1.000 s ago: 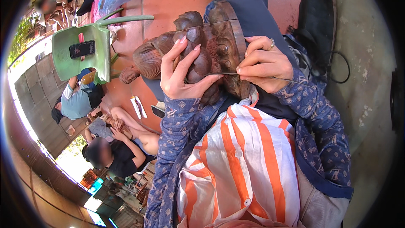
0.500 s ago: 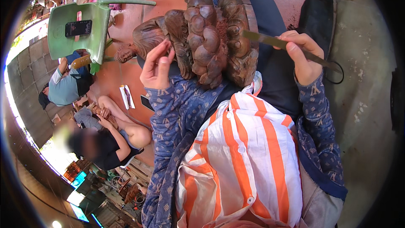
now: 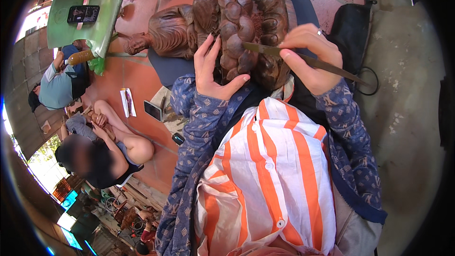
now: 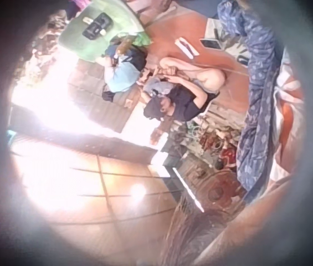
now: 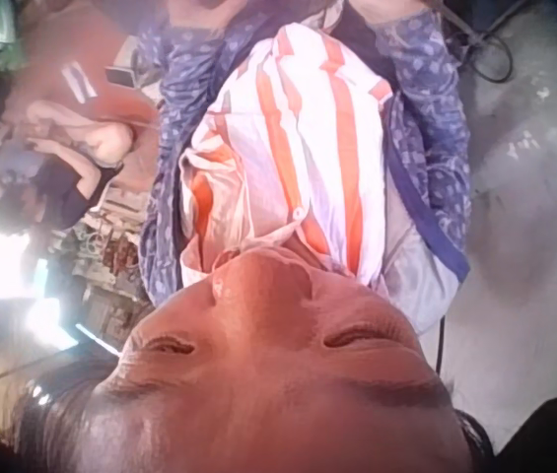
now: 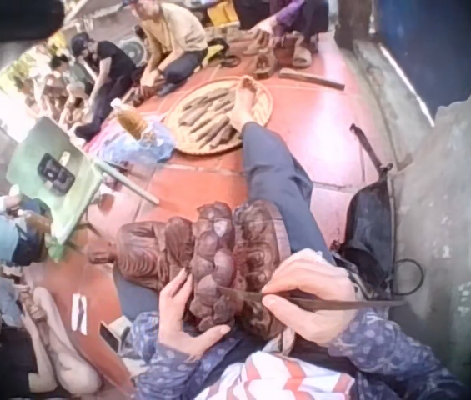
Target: The person carves a wooden sculpture of a seated figure using a small metal chisel. They hold the sculpture with their left hand and carefully chip away at the surface with the chisel in their right hand, focusing on the head and upper torso.
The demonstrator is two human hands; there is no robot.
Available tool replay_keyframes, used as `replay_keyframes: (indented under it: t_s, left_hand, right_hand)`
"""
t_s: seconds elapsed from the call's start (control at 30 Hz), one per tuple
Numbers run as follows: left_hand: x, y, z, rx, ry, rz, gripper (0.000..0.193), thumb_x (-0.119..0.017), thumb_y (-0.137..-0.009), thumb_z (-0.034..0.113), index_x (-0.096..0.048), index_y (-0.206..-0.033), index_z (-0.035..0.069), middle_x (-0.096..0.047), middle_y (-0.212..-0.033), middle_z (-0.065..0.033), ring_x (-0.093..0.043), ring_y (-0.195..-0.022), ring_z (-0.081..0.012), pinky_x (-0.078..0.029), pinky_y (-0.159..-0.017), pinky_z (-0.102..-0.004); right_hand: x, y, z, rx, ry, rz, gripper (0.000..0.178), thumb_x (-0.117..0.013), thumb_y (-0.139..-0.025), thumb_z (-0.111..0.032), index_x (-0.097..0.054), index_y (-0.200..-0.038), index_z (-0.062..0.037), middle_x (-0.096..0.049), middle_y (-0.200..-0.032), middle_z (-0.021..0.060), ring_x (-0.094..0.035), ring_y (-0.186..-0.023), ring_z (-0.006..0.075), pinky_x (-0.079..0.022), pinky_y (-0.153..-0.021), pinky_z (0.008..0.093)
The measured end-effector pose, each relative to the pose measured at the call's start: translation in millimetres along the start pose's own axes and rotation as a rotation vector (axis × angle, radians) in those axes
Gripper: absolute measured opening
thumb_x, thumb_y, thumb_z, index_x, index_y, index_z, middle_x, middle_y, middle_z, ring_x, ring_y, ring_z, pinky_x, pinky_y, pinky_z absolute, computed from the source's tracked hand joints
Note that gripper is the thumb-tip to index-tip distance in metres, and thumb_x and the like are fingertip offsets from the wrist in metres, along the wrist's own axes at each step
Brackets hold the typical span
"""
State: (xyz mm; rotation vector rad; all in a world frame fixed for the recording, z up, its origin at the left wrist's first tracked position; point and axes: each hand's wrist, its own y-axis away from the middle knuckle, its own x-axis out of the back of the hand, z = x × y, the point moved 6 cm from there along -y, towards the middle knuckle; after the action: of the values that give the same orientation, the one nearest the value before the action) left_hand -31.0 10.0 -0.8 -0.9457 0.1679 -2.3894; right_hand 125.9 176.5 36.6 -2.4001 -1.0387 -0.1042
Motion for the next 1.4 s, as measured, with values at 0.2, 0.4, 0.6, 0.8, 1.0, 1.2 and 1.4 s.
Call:
replay_keyframes:
  t_s: [0.2, 0.4, 0.6, 0.8, 1.0, 1.2, 1.4]
  left_hand:
    - [-10, 0, 12, -0.033, -0.155, 0.031, 0.096, -0.088, -0.063, 0.024, -0.041, -0.142, -0.001, -0.036, -0.142, -0.0237, -0.043, -0.129, -0.0367, -0.037, -0.107, -0.0433]
    - [-12, 1, 11, -0.058, -0.177, 0.039, 0.095, -0.088, -0.064, 0.023, -0.040, -0.142, -0.002, -0.035, -0.142, -0.0234, -0.044, -0.128, -0.0383, -0.037, -0.106, -0.0439]
    - [-12, 1, 9, -0.054, -0.182, 0.052, 0.095, -0.088, -0.062, 0.022, -0.041, -0.142, -0.001, -0.036, -0.141, -0.0226, -0.044, -0.128, -0.0383, -0.038, -0.106, -0.0441]
    - [-14, 0, 10, -0.032, -0.173, 0.057, 0.098, -0.089, -0.058, 0.020, -0.042, -0.141, 0.000, -0.037, -0.141, -0.0222, -0.044, -0.127, -0.0379, -0.039, -0.106, -0.0434]
    - [-15, 2, 7, -0.029, -0.152, 0.074, 0.097, -0.088, -0.058, 0.021, -0.043, -0.141, 0.000, -0.039, -0.141, -0.0220, -0.045, -0.128, -0.0368, -0.038, -0.106, -0.0428]
    - [-15, 3, 6, -0.046, -0.144, 0.086, 0.096, -0.088, -0.058, 0.020, -0.043, -0.140, -0.001, -0.040, -0.140, -0.0221, -0.045, -0.127, -0.0358, -0.038, -0.106, -0.0426]
    - [-16, 6, 2, -0.041, -0.132, 0.094, 0.096, -0.088, -0.057, 0.021, -0.045, -0.140, -0.001, -0.041, -0.140, -0.0226, -0.046, -0.126, -0.0359, -0.038, -0.106, -0.0423]
  right_hand:
    - [-22, -20, -4, 0.180, 0.126, -0.151, 0.014, -0.071, -0.077, -0.007, -0.067, -0.088, -0.0006, -0.065, -0.117, 0.0146, -0.062, -0.091, 0.0286, -0.048, -0.083, 0.0366]
    - [29, -42, 11, 0.135, 0.071, -0.025, 0.006, -0.067, -0.083, -0.004, -0.066, -0.082, 0.0016, -0.068, -0.113, 0.0158, -0.062, -0.109, 0.0295, -0.048, -0.092, 0.0375]
    - [0, -27, 0, 0.148, 0.031, -0.163, 0.007, -0.069, -0.080, -0.006, -0.066, -0.082, 0.0004, -0.067, -0.112, 0.0174, -0.064, -0.107, 0.0310, -0.049, -0.090, 0.0364]
    - [-30, -20, -2, 0.007, 0.070, -0.188, 0.008, -0.068, -0.081, -0.006, -0.067, -0.084, 0.0017, -0.061, -0.122, 0.0218, -0.064, -0.079, 0.0203, -0.050, -0.075, 0.0295]
    - [-40, -13, -5, -0.019, 0.106, -0.292, 0.010, -0.071, -0.080, -0.007, -0.068, -0.085, 0.0015, -0.054, -0.132, 0.0273, -0.067, -0.102, 0.0317, -0.051, -0.089, 0.0337]
    - [-32, -23, 3, 0.001, 0.008, -0.307, 0.014, -0.071, -0.080, -0.006, -0.069, -0.089, 0.0045, -0.062, -0.122, 0.0264, -0.067, -0.103, 0.0301, -0.051, -0.090, 0.0324]
    - [-38, -20, -8, -0.030, 0.129, -0.318, 0.014, -0.075, -0.077, -0.016, -0.072, -0.085, -0.0046, -0.065, -0.109, 0.0280, -0.068, -0.094, 0.0352, -0.054, -0.079, 0.0336]
